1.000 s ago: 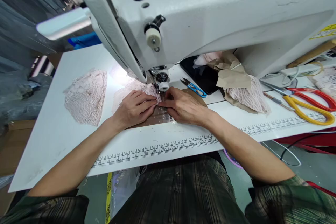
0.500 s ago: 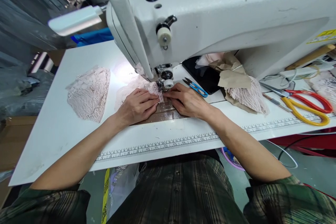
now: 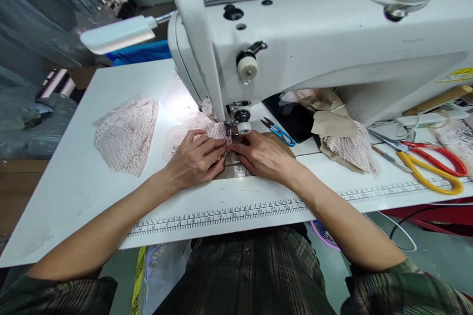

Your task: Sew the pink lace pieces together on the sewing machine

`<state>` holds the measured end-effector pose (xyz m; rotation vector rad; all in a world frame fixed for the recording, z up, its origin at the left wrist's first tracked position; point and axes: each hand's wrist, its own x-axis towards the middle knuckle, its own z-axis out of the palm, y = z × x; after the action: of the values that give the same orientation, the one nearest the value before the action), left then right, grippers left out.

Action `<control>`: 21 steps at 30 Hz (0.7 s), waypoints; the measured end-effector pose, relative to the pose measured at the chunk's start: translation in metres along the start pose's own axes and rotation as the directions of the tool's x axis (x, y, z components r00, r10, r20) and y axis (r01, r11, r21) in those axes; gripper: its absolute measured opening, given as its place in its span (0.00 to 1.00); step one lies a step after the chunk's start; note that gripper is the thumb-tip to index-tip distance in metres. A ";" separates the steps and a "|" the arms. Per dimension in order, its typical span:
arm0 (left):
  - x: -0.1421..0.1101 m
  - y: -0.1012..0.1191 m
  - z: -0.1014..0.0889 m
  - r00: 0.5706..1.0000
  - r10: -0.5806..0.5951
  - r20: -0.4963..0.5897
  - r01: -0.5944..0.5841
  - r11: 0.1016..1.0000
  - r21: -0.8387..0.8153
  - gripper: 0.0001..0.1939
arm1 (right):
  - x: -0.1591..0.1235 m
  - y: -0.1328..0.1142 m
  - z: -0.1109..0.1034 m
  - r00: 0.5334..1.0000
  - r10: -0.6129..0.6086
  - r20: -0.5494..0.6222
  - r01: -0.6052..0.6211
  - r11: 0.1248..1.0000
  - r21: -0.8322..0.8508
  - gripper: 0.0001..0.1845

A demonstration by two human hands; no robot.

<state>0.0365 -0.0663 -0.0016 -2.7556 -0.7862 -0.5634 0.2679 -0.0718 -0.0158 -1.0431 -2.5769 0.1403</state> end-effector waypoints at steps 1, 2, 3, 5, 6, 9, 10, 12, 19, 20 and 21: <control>0.000 -0.001 0.000 1.000 0.003 0.006 -0.003 1.000 0.003 0.12 | 0.001 -0.001 0.000 1.000 0.011 -0.002 -0.011 1.000 -0.005 0.20; 0.000 -0.003 0.000 1.000 0.007 0.013 -0.007 1.000 0.004 0.12 | 0.001 -0.002 -0.001 1.000 0.023 -0.002 -0.023 1.000 -0.013 0.20; 0.000 -0.004 0.000 1.000 0.009 0.020 -0.009 1.000 0.000 0.13 | 0.002 -0.004 -0.002 0.999 0.036 0.004 -0.036 0.999 -0.024 0.21; 0.000 -0.008 0.000 0.999 0.009 0.044 -0.009 1.000 -0.021 0.13 | 0.004 -0.006 -0.003 0.997 0.065 0.031 -0.063 0.997 -0.050 0.21; 0.000 -0.010 -0.001 0.998 0.007 0.060 -0.005 0.999 -0.035 0.13 | 0.005 -0.007 -0.004 0.996 0.078 0.048 -0.075 0.995 -0.062 0.21; 0.000 -0.014 -0.002 0.996 0.009 0.094 -0.002 0.998 -0.066 0.14 | 0.009 -0.010 -0.007 0.990 0.111 0.091 -0.102 0.990 -0.099 0.22; 0.000 -0.015 -0.002 0.995 0.010 0.097 -0.003 0.998 -0.069 0.15 | 0.011 -0.010 -0.008 0.988 0.120 0.100 -0.109 0.988 -0.113 0.22; 0.001 -0.017 -0.002 0.995 0.009 0.099 -0.002 0.998 -0.068 0.16 | 0.014 -0.012 -0.011 0.984 0.132 0.118 -0.116 0.984 -0.137 0.22; 0.001 -0.021 -0.002 0.991 -0.013 0.134 0.024 0.996 -0.081 0.18 | 0.017 -0.027 -0.017 0.981 0.139 0.134 -0.113 0.976 -0.189 0.23; 0.001 -0.021 -0.001 0.990 -0.015 0.137 0.027 0.996 -0.083 0.19 | 0.016 -0.029 -0.016 0.980 0.151 0.132 -0.121 0.969 -0.217 0.23; 0.001 -0.022 -0.001 0.990 -0.018 0.140 0.030 0.996 -0.086 0.19 | 0.015 -0.031 -0.015 0.978 0.164 0.131 -0.129 0.961 -0.244 0.24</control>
<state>0.0250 -0.0476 0.0017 -2.8958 -0.8455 -0.4242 0.2431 -0.0842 0.0092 -1.3588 -2.6980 -0.0525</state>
